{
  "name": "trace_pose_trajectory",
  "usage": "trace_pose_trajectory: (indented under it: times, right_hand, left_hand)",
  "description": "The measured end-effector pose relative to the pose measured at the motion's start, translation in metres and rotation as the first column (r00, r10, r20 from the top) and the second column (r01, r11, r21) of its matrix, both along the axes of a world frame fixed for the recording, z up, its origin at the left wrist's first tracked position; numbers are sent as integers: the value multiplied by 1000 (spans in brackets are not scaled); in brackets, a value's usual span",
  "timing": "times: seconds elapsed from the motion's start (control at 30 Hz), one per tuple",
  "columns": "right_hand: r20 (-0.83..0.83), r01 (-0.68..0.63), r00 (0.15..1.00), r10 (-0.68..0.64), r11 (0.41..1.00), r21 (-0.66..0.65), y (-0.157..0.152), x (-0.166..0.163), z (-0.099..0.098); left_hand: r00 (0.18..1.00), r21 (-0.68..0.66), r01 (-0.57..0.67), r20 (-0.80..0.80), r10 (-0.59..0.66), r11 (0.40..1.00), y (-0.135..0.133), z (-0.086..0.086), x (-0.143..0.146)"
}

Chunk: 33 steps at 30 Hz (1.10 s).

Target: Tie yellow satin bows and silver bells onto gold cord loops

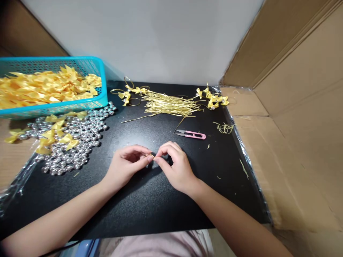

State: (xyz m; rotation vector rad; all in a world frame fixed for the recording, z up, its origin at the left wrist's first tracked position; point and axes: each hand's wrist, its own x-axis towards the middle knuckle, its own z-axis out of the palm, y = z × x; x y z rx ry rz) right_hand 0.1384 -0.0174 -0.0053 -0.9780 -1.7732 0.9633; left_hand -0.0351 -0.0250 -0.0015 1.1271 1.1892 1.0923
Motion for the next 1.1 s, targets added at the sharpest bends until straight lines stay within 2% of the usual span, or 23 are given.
trace_pose_trajectory:
  times: [0.27, 0.47, 0.8, 1.1]
  right_hand:
    - [47, 8, 999, -8, 1000, -5, 0, 0, 3]
    - [127, -9, 992, 8, 1000, 9, -1, 2, 4]
    - [136, -7, 991, 3, 1000, 30, -2, 2, 4]
    - [143, 3, 990, -10, 999, 52, -1, 4, 6]
  left_hand:
    - [995, 0, 49, -84, -49, 999, 0, 3, -3]
    - [989, 79, 149, -4, -149, 986, 3, 4, -5]
    - [997, -20, 80, -22, -80, 997, 0, -1, -4]
    - [987, -53, 99, -123, -105, 994, 1, 3, -5]
